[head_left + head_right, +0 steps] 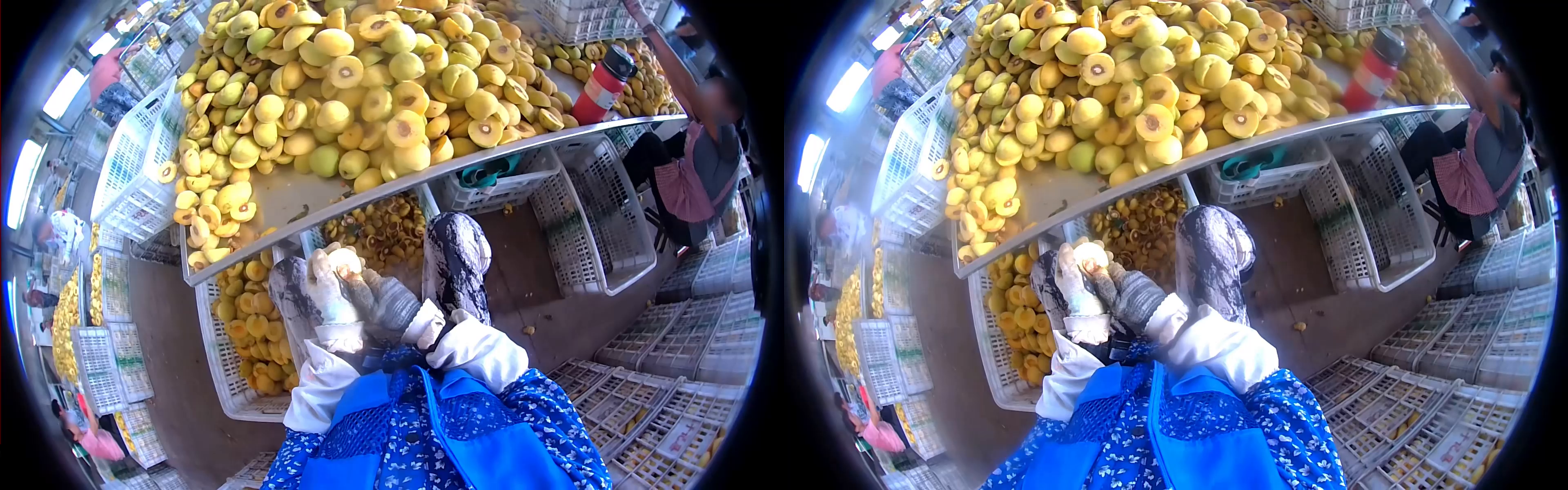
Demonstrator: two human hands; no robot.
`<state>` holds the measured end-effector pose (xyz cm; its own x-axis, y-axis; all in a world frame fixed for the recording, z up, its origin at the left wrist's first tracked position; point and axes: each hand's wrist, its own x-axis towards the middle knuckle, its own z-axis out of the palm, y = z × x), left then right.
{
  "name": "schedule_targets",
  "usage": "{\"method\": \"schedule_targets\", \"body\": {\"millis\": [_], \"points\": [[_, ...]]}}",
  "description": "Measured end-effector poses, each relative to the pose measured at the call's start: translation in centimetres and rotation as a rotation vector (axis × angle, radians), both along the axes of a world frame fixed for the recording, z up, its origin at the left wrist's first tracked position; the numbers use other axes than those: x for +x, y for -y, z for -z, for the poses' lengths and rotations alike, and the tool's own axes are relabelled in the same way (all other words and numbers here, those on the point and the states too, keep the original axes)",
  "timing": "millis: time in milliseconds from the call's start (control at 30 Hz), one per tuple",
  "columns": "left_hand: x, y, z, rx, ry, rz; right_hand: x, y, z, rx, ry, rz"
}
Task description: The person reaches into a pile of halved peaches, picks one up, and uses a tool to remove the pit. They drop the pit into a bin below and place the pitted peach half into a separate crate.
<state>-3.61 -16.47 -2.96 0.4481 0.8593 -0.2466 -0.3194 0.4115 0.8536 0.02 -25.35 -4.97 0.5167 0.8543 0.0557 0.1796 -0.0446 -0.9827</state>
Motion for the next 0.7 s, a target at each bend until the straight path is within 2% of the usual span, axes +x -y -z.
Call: {"method": "schedule_targets", "body": {"millis": [33,133,167,200,300,367,400,433,600,633,700], "points": [[-0.2,0.0,-0.3,-0.012,0.0,0.043,0.1,-0.1,-0.2,0.063,-0.271,-0.024],[-0.4,-0.6,-0.6,-0.015,0.043,0.161,1.2,0.8,-0.5,0.076,-0.471,-0.166],[-0.5,-0.8,-0.4,0.003,0.076,0.199,1.1,-0.1,3.5,0.178,-0.739,-0.214],[-0.7,-0.8,-0.2,0.017,0.105,0.237,0.8,-1.6,10.5,0.279,-1.012,-0.257],[-0.9,-1.4,-1.1,0.14,-0.01,0.371,3.0,1.0,4.4,0.157,-0.771,-0.263],[-1.2,-1.8,-0.5,0.234,-0.056,0.437,3.8,1.3,3.4,0.197,-0.024,-0.279],[-1.2,-1.7,-0.6,0.27,-0.045,0.454,4.8,2.0,-1.6,-0.211,-0.285,-0.386],[-1.1,-1.7,-0.8,0.307,-0.031,0.472,4.6,2.1,-1.1,-0.151,-0.428,-0.355],[-0.7,-1.0,-1.9,-0.04,0.077,0.41,2.9,1.1,6.4,0.15,-1.099,-0.213],[-0.8,-0.9,-1.9,-0.124,0.086,0.4,1.9,1.2,6.8,0.183,-0.735,-0.187],[-0.9,-1.1,-1.5,-0.087,0.065,0.417,0.1,1.3,4.6,0.116,0.051,0.046]]}}
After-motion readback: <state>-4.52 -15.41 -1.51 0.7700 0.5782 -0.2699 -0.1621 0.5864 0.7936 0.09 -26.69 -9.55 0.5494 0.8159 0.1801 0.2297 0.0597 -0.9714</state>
